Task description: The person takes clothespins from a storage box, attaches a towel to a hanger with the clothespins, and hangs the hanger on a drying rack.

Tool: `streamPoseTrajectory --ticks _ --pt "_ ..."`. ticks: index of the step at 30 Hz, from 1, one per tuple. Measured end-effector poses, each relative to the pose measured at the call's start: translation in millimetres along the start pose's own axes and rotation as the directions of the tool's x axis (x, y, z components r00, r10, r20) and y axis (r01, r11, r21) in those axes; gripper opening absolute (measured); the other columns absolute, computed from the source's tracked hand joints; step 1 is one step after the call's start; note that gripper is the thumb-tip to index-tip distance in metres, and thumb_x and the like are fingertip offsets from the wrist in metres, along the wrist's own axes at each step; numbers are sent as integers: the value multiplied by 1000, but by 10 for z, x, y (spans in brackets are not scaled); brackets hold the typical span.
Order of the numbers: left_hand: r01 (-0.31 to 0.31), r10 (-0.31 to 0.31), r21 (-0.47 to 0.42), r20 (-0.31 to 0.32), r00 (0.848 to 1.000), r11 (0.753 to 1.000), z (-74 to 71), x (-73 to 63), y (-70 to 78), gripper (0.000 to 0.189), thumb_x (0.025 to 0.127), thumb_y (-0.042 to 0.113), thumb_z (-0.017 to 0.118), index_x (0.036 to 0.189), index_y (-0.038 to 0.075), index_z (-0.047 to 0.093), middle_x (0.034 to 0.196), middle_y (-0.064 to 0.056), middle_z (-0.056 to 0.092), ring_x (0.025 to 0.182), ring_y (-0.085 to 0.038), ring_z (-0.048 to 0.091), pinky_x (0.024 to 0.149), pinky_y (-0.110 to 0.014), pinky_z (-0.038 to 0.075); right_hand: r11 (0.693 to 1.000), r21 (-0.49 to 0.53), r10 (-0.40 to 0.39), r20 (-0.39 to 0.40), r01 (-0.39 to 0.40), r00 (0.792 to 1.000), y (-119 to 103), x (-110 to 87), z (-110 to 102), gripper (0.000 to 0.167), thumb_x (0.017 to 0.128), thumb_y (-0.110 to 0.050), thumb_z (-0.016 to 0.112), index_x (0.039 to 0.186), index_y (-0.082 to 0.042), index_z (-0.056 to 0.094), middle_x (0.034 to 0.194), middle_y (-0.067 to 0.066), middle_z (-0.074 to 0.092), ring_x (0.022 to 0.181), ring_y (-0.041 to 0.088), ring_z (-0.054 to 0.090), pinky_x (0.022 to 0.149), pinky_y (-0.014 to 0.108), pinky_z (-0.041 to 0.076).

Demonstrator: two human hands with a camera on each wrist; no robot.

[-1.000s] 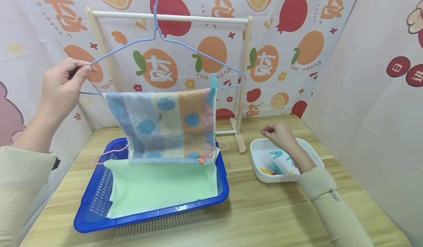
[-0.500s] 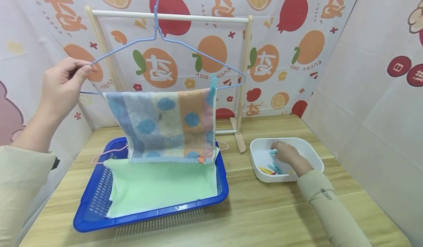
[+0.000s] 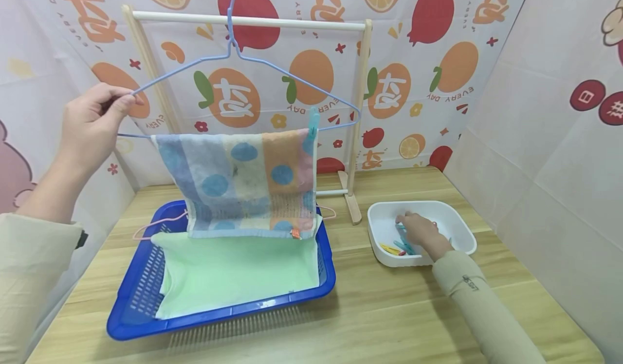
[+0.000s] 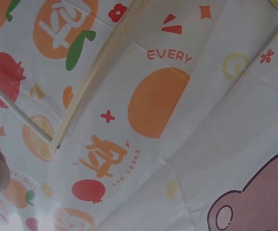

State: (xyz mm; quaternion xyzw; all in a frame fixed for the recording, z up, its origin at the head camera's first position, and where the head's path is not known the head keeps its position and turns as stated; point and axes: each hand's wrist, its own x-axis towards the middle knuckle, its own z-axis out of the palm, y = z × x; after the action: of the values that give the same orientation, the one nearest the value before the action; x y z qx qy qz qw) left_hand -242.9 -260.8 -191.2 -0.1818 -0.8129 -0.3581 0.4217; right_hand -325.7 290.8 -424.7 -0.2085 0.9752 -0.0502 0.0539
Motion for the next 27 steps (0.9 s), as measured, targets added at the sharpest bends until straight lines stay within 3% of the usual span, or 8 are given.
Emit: streamPoseTrajectory --ticks 3,9,13,17,22,27 --pt "-5 5 3 1 1000 1000 2 -1 0 24 94 12 52 99 -10 61 86 7 57 71 -8 41 62 -21 32 1000 -24 -3 6 3 1000 14 16 17 36 76 13 55 107 -2 62 93 16 54 79 27 52 58 44 48" --pt "-11 11 0 5 1000 1000 0 0 -3 25 95 13 52 100 -10 60 88 -1 59 71 -8 41 62 -21 32 997 -73 -17 4 17 1000 24 37 37 29 76 6 62 104 -1 64 87 11 53 78 26 50 59 45 48" --pt "-9 9 1 6 1000 1000 -3 7 0 24 95 12 51 100 -10 60 88 0 59 71 -8 41 62 -21 32 995 -94 -41 -10 40 999 21 43 35 26 76 4 62 102 0 63 86 11 55 76 26 52 61 45 48" --pt "-2 2 3 8 1000 1000 -5 10 6 22 94 11 52 101 -8 61 89 3 59 72 -8 42 63 -20 33 998 -49 -38 -46 36 998 23 55 26 25 79 3 62 103 3 62 92 15 59 77 27 54 71 48 47" --pt "4 -4 6 12 1000 1000 -3 5 8 22 94 12 52 102 -7 61 90 1 60 73 -7 43 64 -19 34 1000 -3 -30 -163 30 986 15 86 -28 29 82 -4 67 107 8 59 100 21 60 90 35 58 80 50 44" --pt "9 -9 6 12 1000 1000 -1 5 8 24 95 13 52 102 -8 61 92 -5 60 74 -8 43 66 -18 35 999 25 -36 -318 47 948 -73 91 -208 31 83 -6 66 109 8 55 99 23 58 90 38 57 74 50 47"
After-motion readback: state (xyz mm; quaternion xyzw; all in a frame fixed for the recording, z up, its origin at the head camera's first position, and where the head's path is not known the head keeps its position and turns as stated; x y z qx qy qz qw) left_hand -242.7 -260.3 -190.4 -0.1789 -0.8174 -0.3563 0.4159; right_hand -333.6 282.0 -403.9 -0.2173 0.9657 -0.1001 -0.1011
